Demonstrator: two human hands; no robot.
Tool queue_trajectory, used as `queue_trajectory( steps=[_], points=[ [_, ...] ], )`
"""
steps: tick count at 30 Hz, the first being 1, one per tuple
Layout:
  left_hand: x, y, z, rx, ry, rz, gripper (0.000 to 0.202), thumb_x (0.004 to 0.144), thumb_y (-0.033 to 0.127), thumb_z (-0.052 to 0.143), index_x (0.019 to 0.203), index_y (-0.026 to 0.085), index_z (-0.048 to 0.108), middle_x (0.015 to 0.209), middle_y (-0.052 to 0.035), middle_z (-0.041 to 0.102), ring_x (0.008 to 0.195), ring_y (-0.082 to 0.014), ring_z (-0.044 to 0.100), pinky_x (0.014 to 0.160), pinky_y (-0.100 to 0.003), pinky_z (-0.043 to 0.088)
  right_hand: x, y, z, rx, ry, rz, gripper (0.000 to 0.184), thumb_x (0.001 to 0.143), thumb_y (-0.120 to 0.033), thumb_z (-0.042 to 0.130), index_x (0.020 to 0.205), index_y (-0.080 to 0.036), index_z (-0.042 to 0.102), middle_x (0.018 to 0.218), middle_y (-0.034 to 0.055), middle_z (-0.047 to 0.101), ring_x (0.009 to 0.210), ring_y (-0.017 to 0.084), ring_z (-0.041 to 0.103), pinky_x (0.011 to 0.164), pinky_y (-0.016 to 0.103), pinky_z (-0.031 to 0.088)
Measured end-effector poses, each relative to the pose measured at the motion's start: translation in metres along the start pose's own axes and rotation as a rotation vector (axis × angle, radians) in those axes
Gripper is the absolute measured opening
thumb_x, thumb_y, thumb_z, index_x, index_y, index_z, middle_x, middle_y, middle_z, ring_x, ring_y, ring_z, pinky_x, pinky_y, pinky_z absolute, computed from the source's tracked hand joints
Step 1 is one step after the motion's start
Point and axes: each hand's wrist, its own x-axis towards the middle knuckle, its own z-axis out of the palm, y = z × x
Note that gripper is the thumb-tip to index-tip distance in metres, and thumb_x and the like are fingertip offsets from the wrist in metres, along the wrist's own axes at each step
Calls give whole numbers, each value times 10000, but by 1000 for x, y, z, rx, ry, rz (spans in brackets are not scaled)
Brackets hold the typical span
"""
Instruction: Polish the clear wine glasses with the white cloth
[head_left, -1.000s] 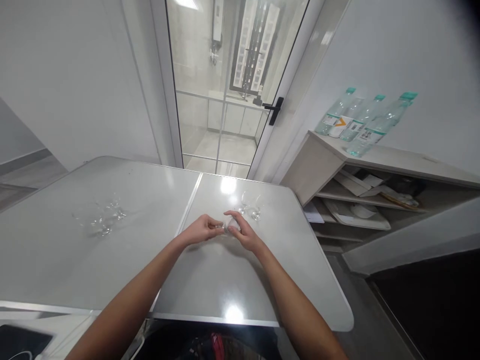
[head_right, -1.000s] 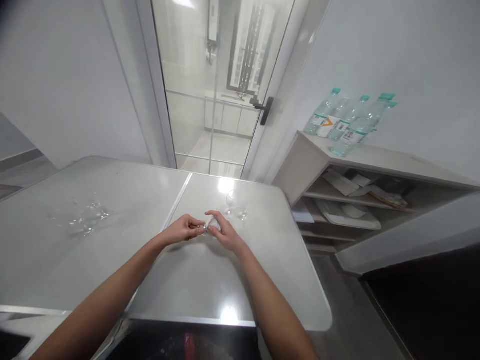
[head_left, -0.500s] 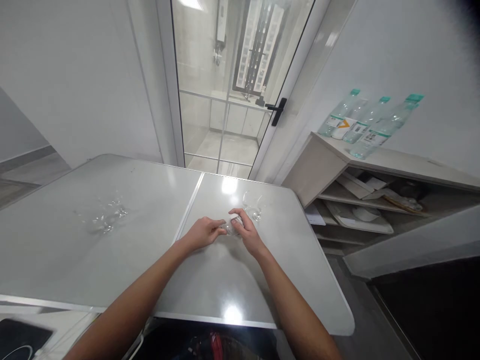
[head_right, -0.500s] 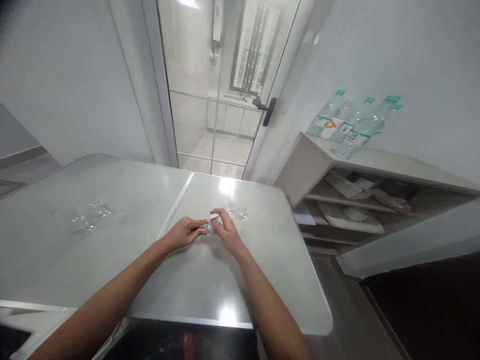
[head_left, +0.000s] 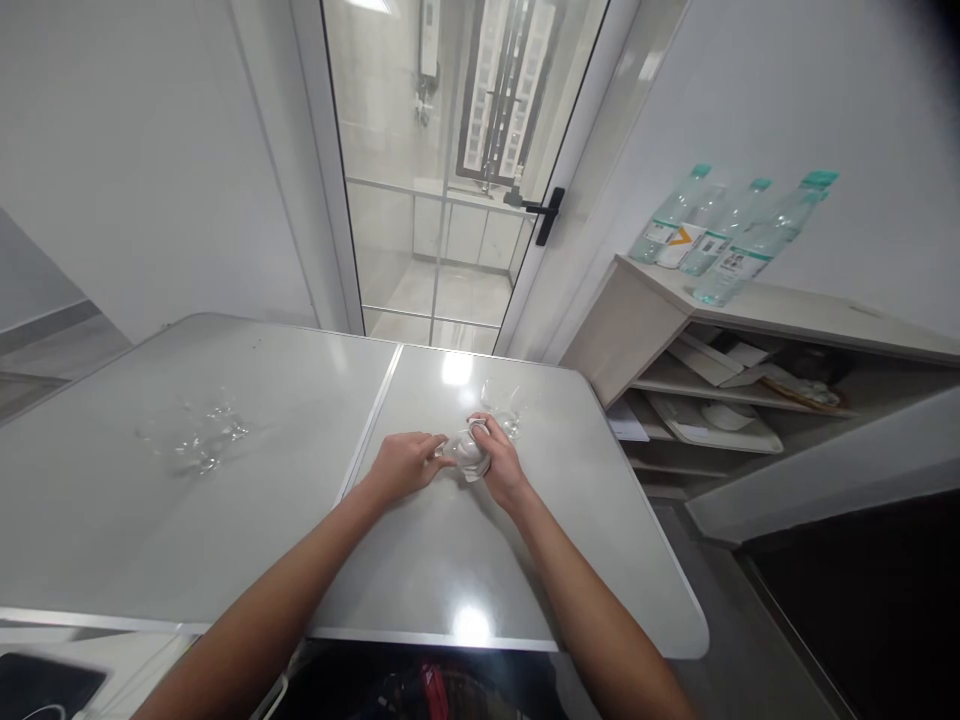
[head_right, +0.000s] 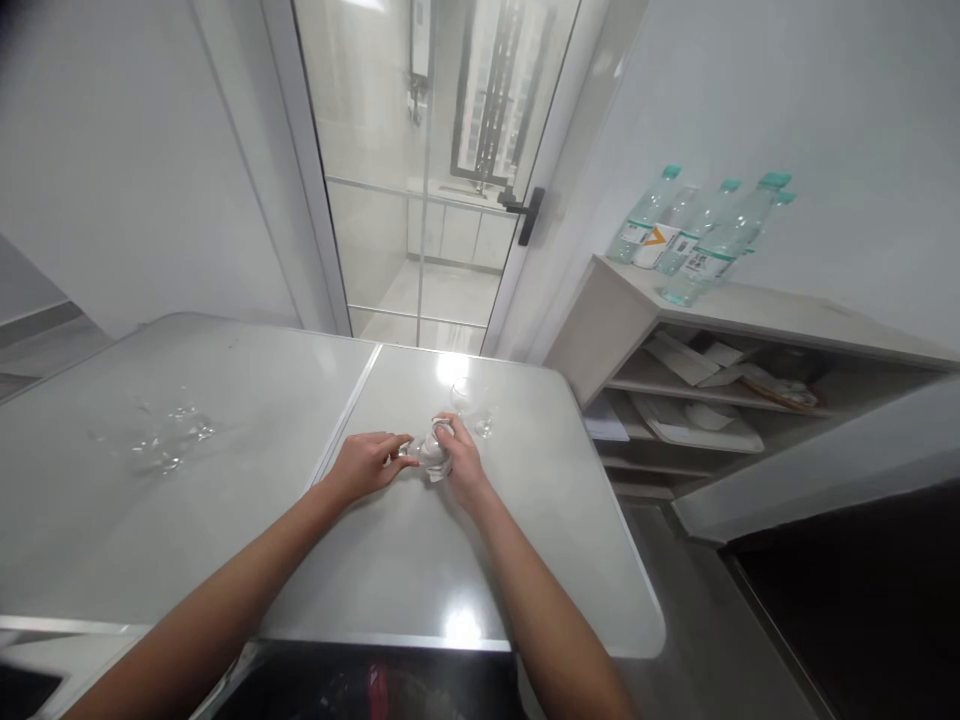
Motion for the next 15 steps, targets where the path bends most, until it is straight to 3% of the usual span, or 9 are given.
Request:
queue_trajectory(
  steps=[4, 7, 9, 12, 15],
  points=[
    [3, 7, -9, -229, -119, -99, 349, 902, 491, 685, 750, 186, 757, 528, 7, 504, 531, -126, 390, 596, -282, 235, -3, -3, -4, -88, -76, 27, 297, 903, -491, 655, 1096, -272, 600, 741, -45, 473, 651, 160, 444, 607, 250, 355],
    [6, 15, -17, -502, -226, -197, 512, 903, 500, 668, 526, 169, 567, 507, 38, 326, 522, -93, 247, 562, -284, 164, -5, -4, -9, -234, -117, -105, 277, 959, -479, 597, 1146, -276, 600, 762, -36, 498, 682, 168, 463, 666, 268, 390],
    [8, 16, -21, -687, -298, -294, 583, 877, 562, 683, 498, 174, 469, 530, 36, 306, 518, -86, 227, 539, -286, 150, -6, -2, -14, -354, -140, -229, 280, 990, -473, 562, 1188, -279, 605, 801, -23, 530, 730, 181, 491, 737, 291, 422],
    [8, 11, -24, -924, -395, -457, 627, 807, 662, 728, 524, 181, 443, 557, 29, 343, 505, -77, 237, 508, -278, 165, -6, 4, -22, -532, -165, -399, 328, 1009, -471, 544, 1265, -282, 623, 955, 19, 617, 868, 214, 553, 866, 343, 455],
    [8, 1, -24, -1032, -378, -520, 667, 758, 693, 768, 521, 178, 417, 565, 32, 340, 511, -66, 237, 505, -266, 180, -3, 7, -27, -544, -53, -508, 385, 1003, -487, 557, 1320, -278, 621, 1164, 52, 639, 1015, 241, 575, 933, 375, 468]
  ],
)
